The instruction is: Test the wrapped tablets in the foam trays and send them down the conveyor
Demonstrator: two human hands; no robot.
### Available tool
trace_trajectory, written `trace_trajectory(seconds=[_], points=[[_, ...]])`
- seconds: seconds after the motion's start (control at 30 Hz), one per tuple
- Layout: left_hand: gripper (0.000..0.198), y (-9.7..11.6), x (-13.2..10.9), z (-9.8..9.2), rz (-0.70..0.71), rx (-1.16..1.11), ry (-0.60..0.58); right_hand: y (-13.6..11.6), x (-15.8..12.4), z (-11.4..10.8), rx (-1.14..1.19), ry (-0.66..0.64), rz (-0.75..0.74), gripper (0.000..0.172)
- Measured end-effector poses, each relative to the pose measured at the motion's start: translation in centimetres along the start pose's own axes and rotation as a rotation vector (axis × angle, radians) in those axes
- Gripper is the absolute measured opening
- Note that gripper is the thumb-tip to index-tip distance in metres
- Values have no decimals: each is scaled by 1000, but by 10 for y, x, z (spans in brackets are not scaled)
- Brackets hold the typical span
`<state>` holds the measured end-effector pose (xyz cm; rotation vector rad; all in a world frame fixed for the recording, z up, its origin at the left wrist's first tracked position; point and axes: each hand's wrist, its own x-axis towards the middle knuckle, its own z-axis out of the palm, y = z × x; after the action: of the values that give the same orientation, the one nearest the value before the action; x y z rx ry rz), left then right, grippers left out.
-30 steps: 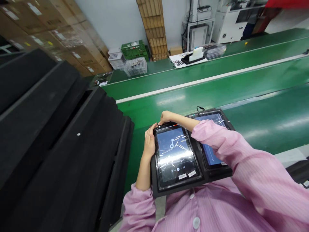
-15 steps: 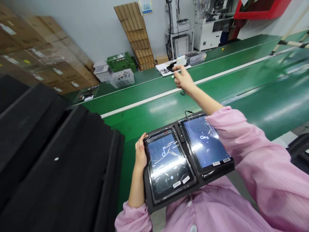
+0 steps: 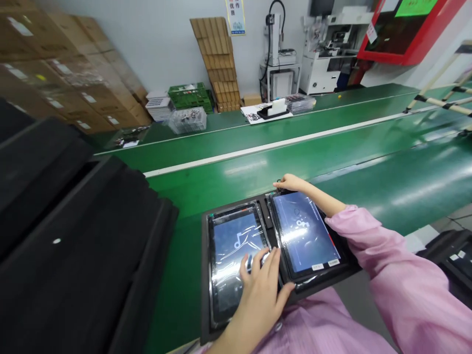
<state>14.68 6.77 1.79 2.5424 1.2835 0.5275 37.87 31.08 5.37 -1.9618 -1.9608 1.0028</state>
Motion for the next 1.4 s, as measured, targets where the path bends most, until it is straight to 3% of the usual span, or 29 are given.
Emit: trace_trajectory(seconds=[0.13,0.3,0.47,0.57,0.7,0.83,0.93,1.03,1.1,1.17,1.23,1.33,1.4], points=[[57,17,21,12,-33,2,35,-2,10,5,43,-19,50,29],[72,23,22,16,61,-30,19,3,17,15,109,7,125,26],[90,30,21,27,107,19,28,4,28,21,210,173,196,29],[91,31,21,23,88,53,27,4,29,5,298,313,235,29],[76,18,1,6,105,150,51,14,4,-37,380,435,214,20],[44,-9,-42,-5,37,254,264,42,-37,-74,367,565,173,42],[27,-27,-72,-3,-29,345,432,75,-61,-84,141,728,126,61],[18,-38,-90,3,-49,447,496,118,-74,-84,-199,938,86,55],[19,-41,-95,7,-28,485,502,148,-81,-79,-344,1004,111,46],[24,-43,-98,11,-2,490,485,175,-88,-68,-446,972,139,44],[29,-46,-99,14,4,470,466,196,-99,-50,-521,819,109,45],[31,-49,-98,14,23,469,465,214,-116,-15,-576,547,-22,36],[25,-51,-95,11,62,492,487,218,-127,6,-583,505,-57,33]])
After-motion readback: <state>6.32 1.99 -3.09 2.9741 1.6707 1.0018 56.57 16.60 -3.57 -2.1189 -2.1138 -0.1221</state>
